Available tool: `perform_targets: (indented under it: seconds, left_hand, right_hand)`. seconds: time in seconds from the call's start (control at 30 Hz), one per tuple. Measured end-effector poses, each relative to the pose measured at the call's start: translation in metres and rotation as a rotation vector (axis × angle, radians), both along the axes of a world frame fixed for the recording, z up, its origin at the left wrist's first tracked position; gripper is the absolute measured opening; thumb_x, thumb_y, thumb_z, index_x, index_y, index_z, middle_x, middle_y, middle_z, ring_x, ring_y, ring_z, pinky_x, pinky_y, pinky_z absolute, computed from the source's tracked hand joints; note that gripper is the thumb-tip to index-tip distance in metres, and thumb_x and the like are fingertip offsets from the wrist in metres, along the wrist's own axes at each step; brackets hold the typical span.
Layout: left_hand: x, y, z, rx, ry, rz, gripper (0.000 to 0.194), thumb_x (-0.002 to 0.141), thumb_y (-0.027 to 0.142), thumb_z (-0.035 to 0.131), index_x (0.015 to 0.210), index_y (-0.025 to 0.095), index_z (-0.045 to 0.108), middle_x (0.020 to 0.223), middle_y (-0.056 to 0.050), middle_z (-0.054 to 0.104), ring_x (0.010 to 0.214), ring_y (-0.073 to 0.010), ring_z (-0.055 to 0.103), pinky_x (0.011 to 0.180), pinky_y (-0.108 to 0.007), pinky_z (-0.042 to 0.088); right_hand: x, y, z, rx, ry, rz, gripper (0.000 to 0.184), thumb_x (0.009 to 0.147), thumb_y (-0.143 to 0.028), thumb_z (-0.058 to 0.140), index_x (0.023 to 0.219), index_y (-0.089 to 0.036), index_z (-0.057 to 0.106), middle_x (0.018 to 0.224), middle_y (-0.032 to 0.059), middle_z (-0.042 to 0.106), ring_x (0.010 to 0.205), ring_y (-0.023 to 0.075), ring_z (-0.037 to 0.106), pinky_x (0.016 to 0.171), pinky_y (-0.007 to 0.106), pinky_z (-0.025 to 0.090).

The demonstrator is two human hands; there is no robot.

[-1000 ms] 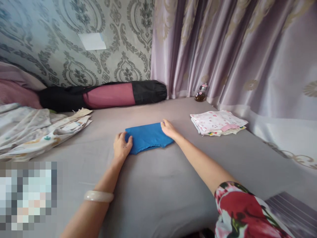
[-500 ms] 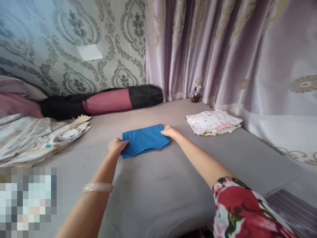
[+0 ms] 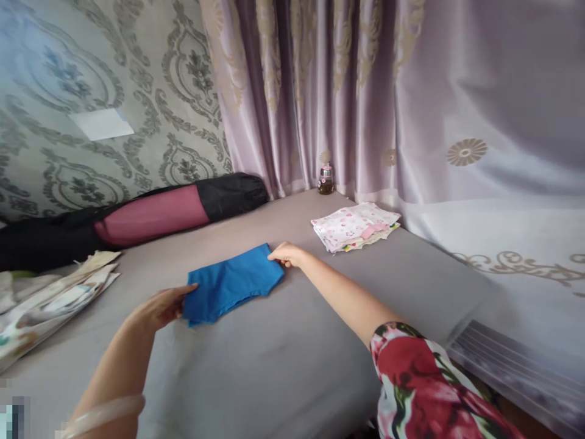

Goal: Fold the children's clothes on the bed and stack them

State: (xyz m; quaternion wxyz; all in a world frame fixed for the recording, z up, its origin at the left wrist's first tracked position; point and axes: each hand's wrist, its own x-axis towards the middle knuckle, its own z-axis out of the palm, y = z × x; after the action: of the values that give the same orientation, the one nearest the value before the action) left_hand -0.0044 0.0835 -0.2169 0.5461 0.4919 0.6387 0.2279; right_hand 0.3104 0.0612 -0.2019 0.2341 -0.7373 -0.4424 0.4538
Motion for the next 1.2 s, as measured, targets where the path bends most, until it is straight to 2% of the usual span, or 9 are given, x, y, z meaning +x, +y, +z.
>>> perform_targets:
  seconds: [0.1,0.23,0.37,0.47,0.67,0.77,0.87,1.0,1.2]
  left_hand:
    - [0.006,0.001,0.013,-0.036,-0.067,0.024,0.048,0.037,0.045,0.089,0.058,0.017,0.057,0.052,0.002,0.054,0.046,-0.0103,0.047,0.041,-0.022,0.035]
    - [0.032,0.005,0.039,0.087,-0.067,0.048,0.045,0.041,0.041,0.09,0.065,0.016,0.061,0.055,0.003,0.054,0.049,-0.0086,0.046,0.044,-0.02,0.037]
    - [0.084,0.006,0.062,0.155,-0.161,-0.026,0.042,0.041,0.037,0.089,0.068,0.015,0.065,0.06,0.002,0.058,0.053,-0.0091,0.05,0.051,-0.022,0.04]
    - [0.136,0.005,0.069,0.206,-0.233,-0.093,0.038,0.043,0.037,0.086,0.064,0.015,0.062,0.056,0.003,0.055,0.051,-0.008,0.047,0.049,-0.022,0.036]
    - [0.251,0.007,0.057,0.242,-0.358,-0.109,0.032,0.044,0.034,0.079,0.059,0.016,0.056,0.052,0.004,0.051,0.049,-0.0069,0.045,0.048,-0.021,0.031]
    - [0.302,0.006,0.049,0.214,-0.459,-0.124,0.031,0.046,0.033,0.078,0.057,0.017,0.054,0.05,0.004,0.05,0.047,-0.0062,0.044,0.046,-0.021,0.028]
    - [0.343,0.003,0.044,0.184,-0.54,-0.143,0.031,0.048,0.032,0.078,0.056,0.017,0.052,0.049,0.004,0.049,0.047,-0.0057,0.044,0.045,-0.02,0.026]
    - [0.377,0.0,0.038,0.167,-0.591,-0.141,0.031,0.052,0.031,0.079,0.058,0.017,0.051,0.052,0.005,0.05,0.046,-0.0048,0.044,0.045,-0.019,0.025]
    - [0.398,-0.003,0.026,0.141,-0.612,-0.137,0.033,0.056,0.034,0.081,0.063,0.017,0.053,0.056,0.006,0.051,0.047,-0.0042,0.044,0.045,-0.019,0.026]
  right_hand:
    - [0.004,-0.006,0.004,0.056,0.041,-0.004,0.024,0.076,-0.017,0.068,0.058,-0.017,0.053,0.046,-0.0074,0.042,0.043,0.0055,0.035,0.04,0.018,0.023]
    - [0.027,-0.013,0.013,0.126,0.066,-0.017,0.014,0.077,-0.021,0.069,0.066,-0.017,0.06,0.051,-0.0073,0.046,0.046,0.006,0.039,0.041,0.019,0.024]
    - [0.077,-0.021,0.029,0.234,-0.019,-0.079,0.009,0.074,-0.023,0.068,0.068,-0.017,0.064,0.049,-0.0073,0.046,0.045,0.0071,0.039,0.042,0.02,0.024]
    - [0.124,-0.03,0.046,0.261,-0.128,-0.155,0.01,0.074,-0.023,0.067,0.068,-0.016,0.065,0.048,-0.0071,0.045,0.047,0.0076,0.04,0.044,0.02,0.027]
    - [0.221,-0.044,0.077,0.238,-0.496,-0.293,0.009,0.073,-0.021,0.068,0.076,-0.014,0.071,0.062,-0.0021,0.06,0.064,0.0128,0.057,0.057,0.021,0.04]
    - [0.265,-0.045,0.084,0.182,-0.676,-0.302,0.012,0.076,-0.022,0.066,0.082,-0.014,0.073,0.074,0.0028,0.068,0.075,0.0164,0.063,0.064,0.022,0.044]
    - [0.297,-0.043,0.088,0.112,-0.817,-0.305,0.018,0.079,-0.025,0.065,0.092,-0.016,0.074,0.092,0.0079,0.072,0.088,0.0203,0.065,0.074,0.025,0.047]
    - [0.316,-0.041,0.092,0.078,-0.95,-0.328,0.026,0.087,-0.03,0.06,0.107,-0.017,0.07,0.114,0.012,0.067,0.107,0.025,0.061,0.087,0.032,0.046]
    - [0.317,-0.034,0.087,0.103,-1.139,-0.32,0.033,0.093,-0.028,0.052,0.12,-0.012,0.064,0.129,0.018,0.057,0.122,0.0287,0.05,0.097,0.037,0.041]
